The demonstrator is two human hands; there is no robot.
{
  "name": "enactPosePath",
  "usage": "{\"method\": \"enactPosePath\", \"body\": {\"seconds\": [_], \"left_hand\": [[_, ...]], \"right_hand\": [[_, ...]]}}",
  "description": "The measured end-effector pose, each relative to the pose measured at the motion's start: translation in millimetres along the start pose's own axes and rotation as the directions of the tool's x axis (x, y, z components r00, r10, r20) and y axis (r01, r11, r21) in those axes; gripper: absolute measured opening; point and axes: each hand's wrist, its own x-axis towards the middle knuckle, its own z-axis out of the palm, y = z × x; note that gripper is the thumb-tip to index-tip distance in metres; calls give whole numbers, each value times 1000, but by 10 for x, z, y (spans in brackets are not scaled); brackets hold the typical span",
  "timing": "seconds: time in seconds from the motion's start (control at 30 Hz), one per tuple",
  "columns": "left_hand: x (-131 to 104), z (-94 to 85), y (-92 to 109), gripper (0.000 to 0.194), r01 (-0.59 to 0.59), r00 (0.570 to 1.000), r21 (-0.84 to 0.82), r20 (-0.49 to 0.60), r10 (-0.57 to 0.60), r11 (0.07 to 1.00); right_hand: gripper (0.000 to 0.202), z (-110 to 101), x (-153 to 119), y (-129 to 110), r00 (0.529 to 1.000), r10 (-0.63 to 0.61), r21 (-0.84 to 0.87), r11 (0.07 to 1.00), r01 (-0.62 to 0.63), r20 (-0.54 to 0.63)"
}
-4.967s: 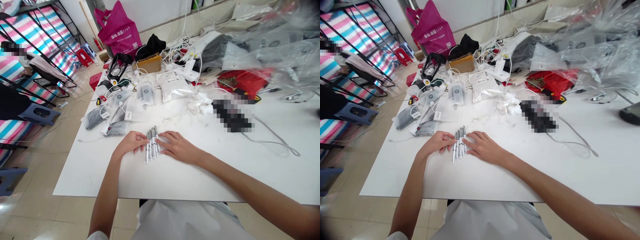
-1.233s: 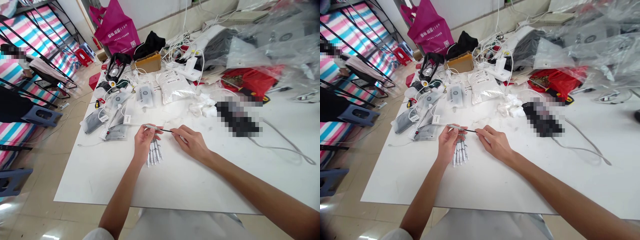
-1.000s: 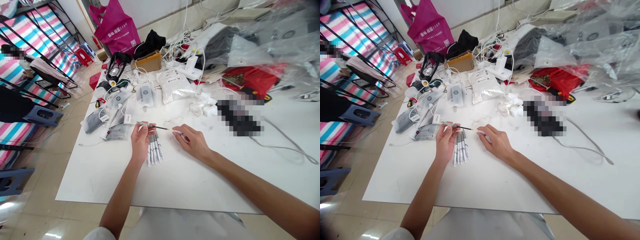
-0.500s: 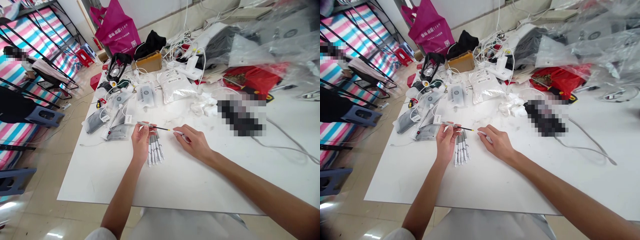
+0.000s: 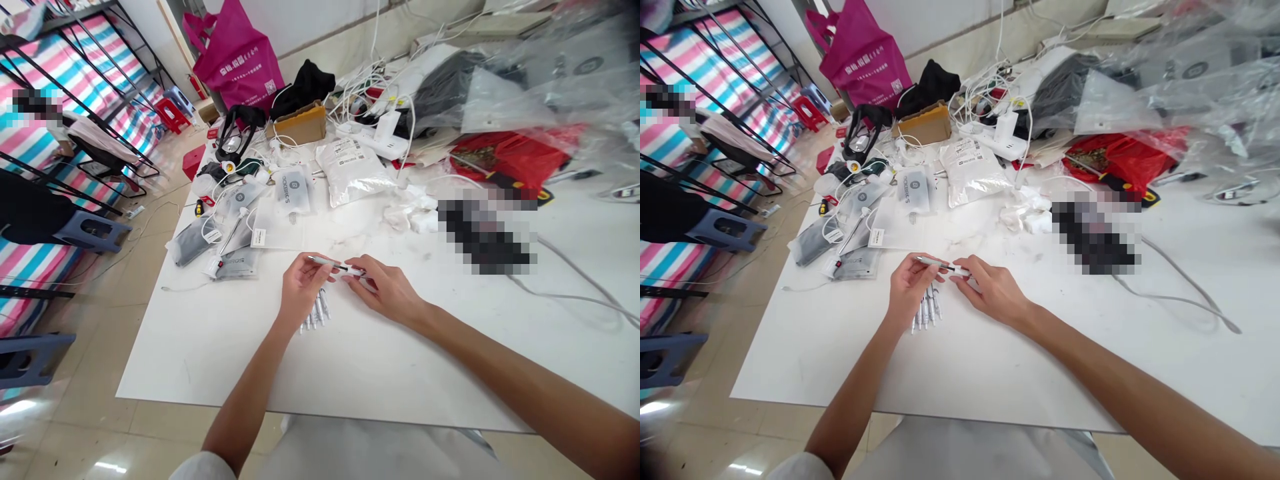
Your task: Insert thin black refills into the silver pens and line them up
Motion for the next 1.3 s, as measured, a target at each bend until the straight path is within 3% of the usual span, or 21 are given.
{"method": "enactPosePath", "body": {"seconds": [0.23, 0.47, 0.67, 0.77, 0.9, 1.1, 1.2, 1.3], "left_hand": [[-35, 20, -32, 25, 22, 999, 80, 27, -24, 997], [-33, -18, -51, 25, -4, 1000, 108, 13, 3, 994], [-52, -33, -41, 24, -5, 1000, 166, 28, 0, 986], [-50, -41, -29, 23, -5, 1000, 170, 26, 0, 985], [-42, -43, 1, 22, -11, 1000, 206, 28, 6, 979], [-37, -45, 67, 16, -81, 996, 279, 68, 65, 957], [-24, -81, 88, 13, -150, 987, 332, 104, 123, 931], [1, -140, 83, 11, -234, 971, 414, 142, 191, 880]], "right_hand": [[9, 27, -42, 28, 998, -4, 94, 996, -2, 57], [18, -36, 24, 11, 991, -111, -1, 994, 112, 80], [16, 21, -19, 8, 1000, 7, 24, 1000, -7, 12], [5, 16, -11, 10, 999, -34, -2, 999, 34, 26], [11, -11, 20, 20, 994, -95, -23, 995, 96, 45], [8, -1, 9, 14, 999, -27, -18, 999, 28, 32], [2, -11, 14, 11, 996, -79, -22, 997, 80, 43], [8, -23, 28, 24, 990, -131, -17, 991, 132, 55]]}}
